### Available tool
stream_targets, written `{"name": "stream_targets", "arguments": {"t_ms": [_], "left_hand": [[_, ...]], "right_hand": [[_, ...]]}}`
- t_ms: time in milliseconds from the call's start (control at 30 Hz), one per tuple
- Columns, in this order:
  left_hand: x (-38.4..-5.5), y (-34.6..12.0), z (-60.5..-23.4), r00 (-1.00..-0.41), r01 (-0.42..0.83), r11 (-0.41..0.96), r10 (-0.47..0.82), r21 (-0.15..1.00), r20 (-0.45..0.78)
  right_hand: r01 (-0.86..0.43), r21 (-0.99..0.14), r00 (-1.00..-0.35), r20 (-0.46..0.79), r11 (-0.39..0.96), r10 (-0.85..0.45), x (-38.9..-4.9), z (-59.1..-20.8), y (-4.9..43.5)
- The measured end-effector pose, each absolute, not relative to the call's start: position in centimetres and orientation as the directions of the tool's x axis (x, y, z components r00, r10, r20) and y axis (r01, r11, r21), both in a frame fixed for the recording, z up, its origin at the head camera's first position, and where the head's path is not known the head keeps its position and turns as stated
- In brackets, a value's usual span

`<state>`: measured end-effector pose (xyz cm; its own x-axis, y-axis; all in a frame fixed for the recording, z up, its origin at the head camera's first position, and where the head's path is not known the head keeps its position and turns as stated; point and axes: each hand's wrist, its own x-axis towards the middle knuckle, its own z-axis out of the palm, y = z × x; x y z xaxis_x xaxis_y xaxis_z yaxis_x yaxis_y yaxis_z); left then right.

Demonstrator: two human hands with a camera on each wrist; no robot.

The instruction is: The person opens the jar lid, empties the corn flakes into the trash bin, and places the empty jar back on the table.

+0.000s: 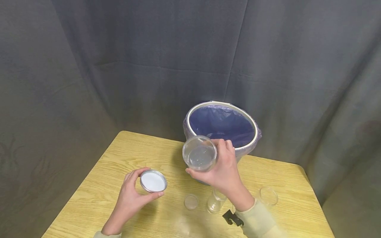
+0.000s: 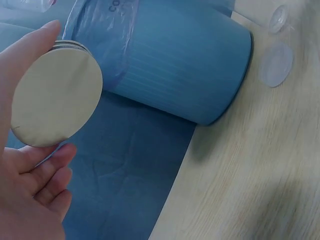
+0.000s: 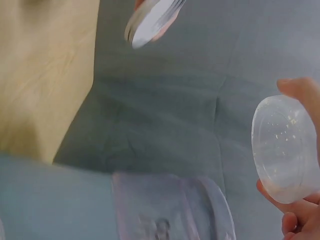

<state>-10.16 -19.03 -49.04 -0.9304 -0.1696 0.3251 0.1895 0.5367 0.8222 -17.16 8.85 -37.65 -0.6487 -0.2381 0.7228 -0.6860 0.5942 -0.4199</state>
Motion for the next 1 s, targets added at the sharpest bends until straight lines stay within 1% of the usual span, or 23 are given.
{"name": "stream_targets", "arguments": {"t_ms": [233, 600, 733, 1000], "left_hand": [[-10.2, -19.6, -49.3, -0.913, 0.226, 0.543, -0.172, 0.809, 0.370], [-10.1, -20.5, -49.4, -0.908, 0.223, 0.550, -0.184, 0.805, 0.377], [-10.0, -20.8, -49.5, -0.902, 0.230, 0.554, -0.187, 0.800, 0.389], [-10.1, -21.3, -50.0, -0.901, 0.200, 0.575, -0.209, 0.793, 0.379]], "right_hand": [[-0.665, -0.519, -0.708, 0.666, 0.537, -0.233, -16.1, -39.3, 7.2], [-0.610, -0.614, -0.782, 0.567, 0.501, -0.258, -15.2, -42.4, 5.6], [-0.595, -0.628, -0.796, 0.549, 0.502, -0.256, -15.5, -43.6, 5.2], [-0.596, -0.605, -0.795, 0.537, 0.528, -0.282, -16.5, -46.4, 4.5]]}}
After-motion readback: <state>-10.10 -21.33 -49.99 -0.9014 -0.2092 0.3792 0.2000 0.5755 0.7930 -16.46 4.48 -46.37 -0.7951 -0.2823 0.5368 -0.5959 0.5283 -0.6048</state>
